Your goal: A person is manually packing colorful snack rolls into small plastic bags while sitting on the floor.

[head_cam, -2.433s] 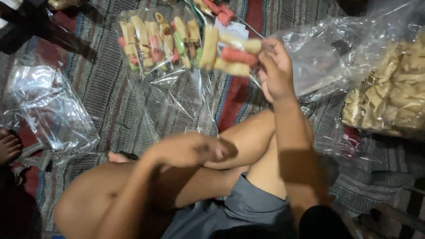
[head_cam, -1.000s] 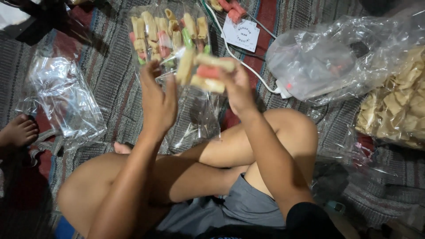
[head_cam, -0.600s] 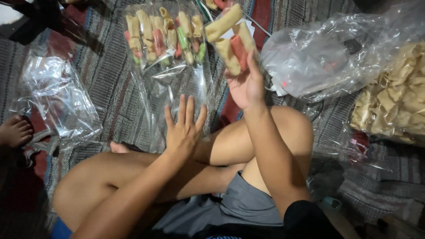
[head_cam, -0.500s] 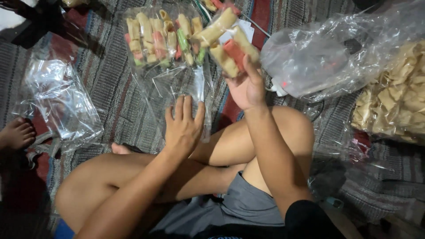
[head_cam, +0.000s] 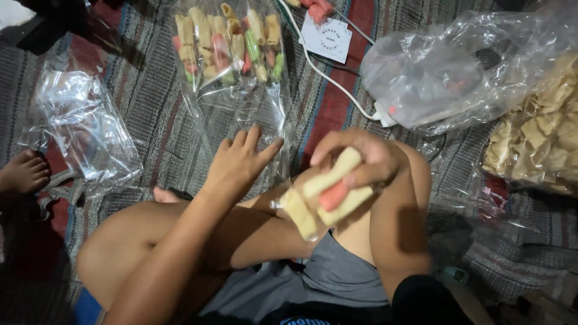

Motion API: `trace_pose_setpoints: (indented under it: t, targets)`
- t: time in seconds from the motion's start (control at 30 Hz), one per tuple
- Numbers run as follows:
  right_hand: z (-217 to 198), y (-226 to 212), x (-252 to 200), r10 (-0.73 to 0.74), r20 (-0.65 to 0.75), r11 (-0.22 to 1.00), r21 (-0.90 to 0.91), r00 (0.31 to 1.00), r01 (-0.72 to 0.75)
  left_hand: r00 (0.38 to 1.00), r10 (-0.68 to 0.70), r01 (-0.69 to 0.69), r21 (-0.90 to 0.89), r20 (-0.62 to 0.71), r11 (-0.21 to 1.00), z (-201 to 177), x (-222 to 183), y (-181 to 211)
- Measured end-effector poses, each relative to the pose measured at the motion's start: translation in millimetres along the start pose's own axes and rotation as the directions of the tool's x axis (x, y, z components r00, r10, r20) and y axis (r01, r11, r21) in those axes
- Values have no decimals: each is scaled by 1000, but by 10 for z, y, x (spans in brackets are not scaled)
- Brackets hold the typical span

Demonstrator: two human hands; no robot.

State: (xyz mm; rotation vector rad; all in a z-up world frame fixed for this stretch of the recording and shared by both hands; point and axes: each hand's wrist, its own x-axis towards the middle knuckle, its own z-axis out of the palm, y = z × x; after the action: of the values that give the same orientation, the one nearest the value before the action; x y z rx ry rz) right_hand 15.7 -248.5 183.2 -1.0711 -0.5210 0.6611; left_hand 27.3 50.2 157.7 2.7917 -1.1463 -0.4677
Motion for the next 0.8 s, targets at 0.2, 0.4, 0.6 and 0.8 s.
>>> trace_pose_setpoints:
  t: [0.2,0.4,0.6,0.8]
  targets:
    - [621,-434,-81,359,-172,720,-574,917,-390,905,-36,103,136,-423,985,442,164,23]
    - [1355,-30,-275,353,-514,380,-684,781,-622,811,-20,65,56,-585,996,311,121,-7]
    - [1814,863,70,-257,-647,336,-756,718,-561,877,-92,43,-113,-472,993,374,98,-33]
    - [1743,1565,203,-276,-647,239,-762,711,-601,874,-18,9,-22,-486,1000,336,51,-47]
